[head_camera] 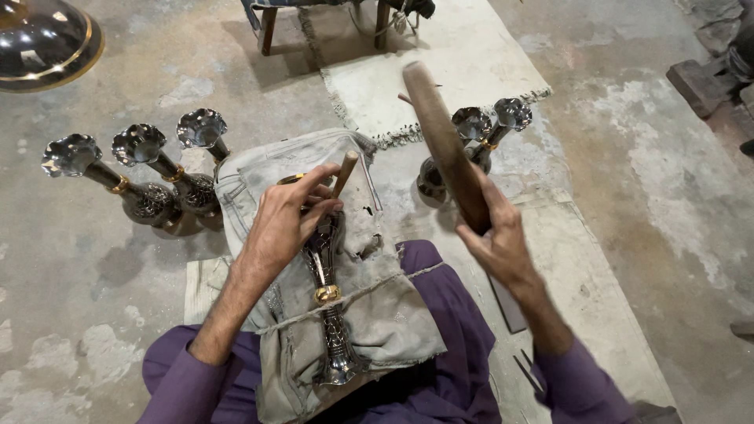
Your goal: The person sits on the floor with an engraved brass vase resting on a cloth cushion on their lap. They hold a small punch against the vase surface with one hand and strike it repeatedly with a wooden mallet held in the other hand, working the pattern around the vase body.
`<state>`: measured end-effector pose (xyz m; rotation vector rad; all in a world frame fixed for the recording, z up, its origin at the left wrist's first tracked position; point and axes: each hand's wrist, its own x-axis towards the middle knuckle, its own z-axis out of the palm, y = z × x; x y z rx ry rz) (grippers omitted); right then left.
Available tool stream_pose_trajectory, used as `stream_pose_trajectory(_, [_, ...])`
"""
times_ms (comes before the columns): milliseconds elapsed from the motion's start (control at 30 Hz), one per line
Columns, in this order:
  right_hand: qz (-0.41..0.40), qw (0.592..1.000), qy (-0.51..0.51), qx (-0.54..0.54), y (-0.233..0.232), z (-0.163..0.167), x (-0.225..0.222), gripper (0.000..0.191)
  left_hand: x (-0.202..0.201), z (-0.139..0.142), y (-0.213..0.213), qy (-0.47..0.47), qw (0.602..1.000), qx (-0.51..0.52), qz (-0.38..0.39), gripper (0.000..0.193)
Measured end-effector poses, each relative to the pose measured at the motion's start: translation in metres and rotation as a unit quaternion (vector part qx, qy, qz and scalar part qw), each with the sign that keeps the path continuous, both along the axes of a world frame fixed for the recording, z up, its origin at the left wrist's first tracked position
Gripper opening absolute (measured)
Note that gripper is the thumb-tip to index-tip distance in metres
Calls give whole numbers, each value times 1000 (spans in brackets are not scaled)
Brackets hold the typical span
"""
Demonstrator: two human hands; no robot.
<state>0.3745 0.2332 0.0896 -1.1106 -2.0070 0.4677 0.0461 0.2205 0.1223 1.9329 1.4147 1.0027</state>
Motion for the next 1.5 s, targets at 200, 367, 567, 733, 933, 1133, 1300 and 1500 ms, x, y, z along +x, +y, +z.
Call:
stream_pose_trajectory(200, [-27, 983, -152, 95, 9, 39, -9, 80, 1, -20, -7, 16, 999, 32, 33, 44])
stream_pose_trajectory(367, [-32, 962, -249, 104, 7, 56, -23, 61, 2, -42, -13, 19, 993, 87, 78, 41])
stream_pose_trajectory(567, [-31, 937, -305, 171, 5, 74, -36, 54, 6, -48, -20, -23, 990, 81, 117, 38])
stream_pose_trajectory(733, [-14, 964, -245, 106, 6, 84, -54, 63, 10, -48, -28, -72, 982, 106, 135, 43])
stream_pose_trajectory(933, [-11, 941, -312, 128, 2, 91, -62, 62, 12, -62, -27, -64, 977, 143, 144, 41])
stream_pose_trajectory(1133, [-17, 946, -279, 163, 1, 89, -62, 63, 10, -65, -29, -43, 980, 138, 133, 42])
stream_pose_trajectory(1300, [-17, 915, -346, 204, -1, 85, -51, 71, 9, -59, -25, -15, 986, 129, 109, 38])
stream_pose_trajectory(1500, [34, 996, -55, 57, -5, 64, -35, 80, 7, -50, -24, 1, 989, 119, 86, 41])
